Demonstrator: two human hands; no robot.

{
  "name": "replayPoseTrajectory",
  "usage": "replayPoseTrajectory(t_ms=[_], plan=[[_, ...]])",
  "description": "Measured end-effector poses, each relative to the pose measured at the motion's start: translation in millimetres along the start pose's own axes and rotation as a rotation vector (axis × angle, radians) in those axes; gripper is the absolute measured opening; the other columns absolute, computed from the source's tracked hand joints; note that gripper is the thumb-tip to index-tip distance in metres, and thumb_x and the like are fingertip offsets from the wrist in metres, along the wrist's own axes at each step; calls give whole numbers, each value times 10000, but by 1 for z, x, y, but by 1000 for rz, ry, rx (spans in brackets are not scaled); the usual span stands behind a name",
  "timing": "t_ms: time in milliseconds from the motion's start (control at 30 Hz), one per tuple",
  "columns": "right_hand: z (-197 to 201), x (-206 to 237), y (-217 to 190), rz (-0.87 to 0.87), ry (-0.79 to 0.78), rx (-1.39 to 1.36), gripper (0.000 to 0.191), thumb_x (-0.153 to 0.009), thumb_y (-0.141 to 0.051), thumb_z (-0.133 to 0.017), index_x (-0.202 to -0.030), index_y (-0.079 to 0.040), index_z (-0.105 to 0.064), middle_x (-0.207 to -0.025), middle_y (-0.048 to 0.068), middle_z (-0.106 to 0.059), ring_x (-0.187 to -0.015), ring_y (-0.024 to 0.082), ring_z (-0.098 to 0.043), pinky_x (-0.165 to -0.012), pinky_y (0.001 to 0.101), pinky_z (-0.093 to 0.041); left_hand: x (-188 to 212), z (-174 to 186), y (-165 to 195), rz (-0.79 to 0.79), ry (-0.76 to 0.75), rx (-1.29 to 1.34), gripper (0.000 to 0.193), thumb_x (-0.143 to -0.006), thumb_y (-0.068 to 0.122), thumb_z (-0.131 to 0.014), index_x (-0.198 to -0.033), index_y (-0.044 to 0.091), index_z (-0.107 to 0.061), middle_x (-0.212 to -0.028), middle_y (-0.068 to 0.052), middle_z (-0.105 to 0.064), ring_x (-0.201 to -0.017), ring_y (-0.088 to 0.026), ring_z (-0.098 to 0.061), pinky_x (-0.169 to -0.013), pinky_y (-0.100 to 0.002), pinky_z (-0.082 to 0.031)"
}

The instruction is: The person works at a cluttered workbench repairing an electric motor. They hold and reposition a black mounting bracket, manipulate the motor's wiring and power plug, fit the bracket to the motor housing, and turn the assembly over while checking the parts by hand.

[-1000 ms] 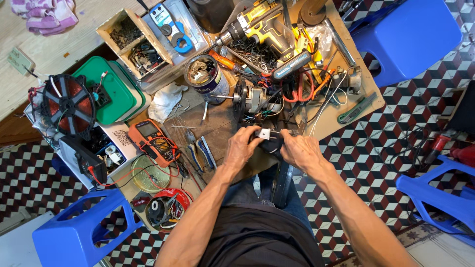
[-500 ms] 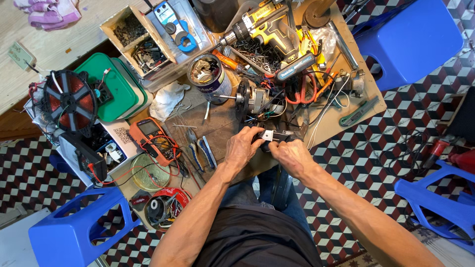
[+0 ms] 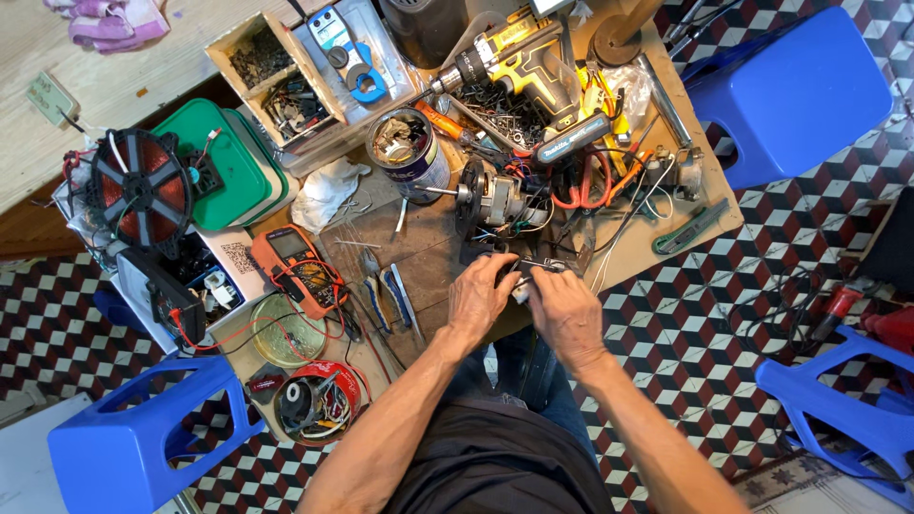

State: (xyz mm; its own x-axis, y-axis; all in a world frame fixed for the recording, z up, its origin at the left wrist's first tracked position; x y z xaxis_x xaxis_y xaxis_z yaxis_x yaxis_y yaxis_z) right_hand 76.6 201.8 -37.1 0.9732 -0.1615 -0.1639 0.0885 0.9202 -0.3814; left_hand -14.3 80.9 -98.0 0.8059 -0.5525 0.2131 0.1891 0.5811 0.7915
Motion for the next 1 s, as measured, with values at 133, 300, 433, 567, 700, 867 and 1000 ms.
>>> replayPoseTrajectory(t_ms=[133, 300, 433, 567, 700, 867, 1000], plan=[[-16, 6, -15, -85, -14, 52, 698, -735, -135, -739, -1371, 45, -515, -981, 132, -604, -928, 281, -575, -792, 410, -444, 5, -12, 3, 90, 108, 188, 280, -922, 181, -708, -1194, 117, -694, -1051, -147, -740, -929, -333, -729, -784, -415, -577], [-8, -4, -16, -113, -120, 96, 702, -802, -115, -733, -1444, 27, -486, -941, 116, -592, -887, 267, -571, -794, 394, -440, 13, -4, -3, 210, -71, 259, 531, -929, 194, -662, -1426, 143, -480, -1072, -168, -735, -894, -337, -743, -802, -416, -577], [33, 16, -17, -357, -109, -141, 624, -837, -143, -697, -1419, -16, -511, -877, 115, -661, -797, 269, -620, -722, 391, -476, 23, 1, 1, 3, -10, 228, 791, -810, 146, -743, -1502, 98, -363, -1148, -234, -695, -1037, -387, -689, -878, -448, -546], [51, 65, -2, -886, -311, -534, 482, -907, -220, -651, -1371, -124, -561, -774, 62, -719, -589, 137, -659, -544, 297, -514, 28, -11, 2, 71, 88, 130, 623, -814, 117, -745, -1396, 99, -523, -1154, -183, -684, -1082, -365, -653, -926, -448, -523], [85, 159, 52, -1250, -402, -717, 416, -927, -212, -640, -1336, -176, -704, -797, 56, -744, -566, 123, -499, -505, 287, -401, 27, -9, 6, 11, 172, 10, 464, -796, 130, -772, -1232, 71, -625, -1132, -141, -656, -1090, -350, -604, -941, -439, -494], [124, 259, 159, -1356, -399, -302, 379, -938, -359, -657, -1250, -198, -801, -961, 106, -797, -776, 181, -705, -710, 326, -541, 32, -8, 9, 1, 225, -115, 401, -755, 155, -799, -1130, 79, -677, -1101, -125, -625, -1091, -346, -579, -917, -455, -463], [64, 215, 185, -1221, -784, -6, 485, -931, -485, -664, -1349, -253, -746, -1142, 96, -818, -981, 252, -763, -952, 404, -566, 45, -23, -1, 182, 209, 62, 432, -809, 178, -781, -1200, 69, -634, -1155, -147, -603, -1055, -358, -610, -881, -446, -514]])
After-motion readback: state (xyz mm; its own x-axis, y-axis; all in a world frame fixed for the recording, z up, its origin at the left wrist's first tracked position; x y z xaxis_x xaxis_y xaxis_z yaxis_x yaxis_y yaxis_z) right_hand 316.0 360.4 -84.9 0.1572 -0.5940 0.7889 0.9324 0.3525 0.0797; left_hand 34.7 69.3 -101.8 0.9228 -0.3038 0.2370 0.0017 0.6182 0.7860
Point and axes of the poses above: each hand's wrist, its own x-axis away from the middle knuckle, its own z-axis out of the back of the hand, y = z × x, the point moved 3 cm from there along -x, towards the middle knuckle
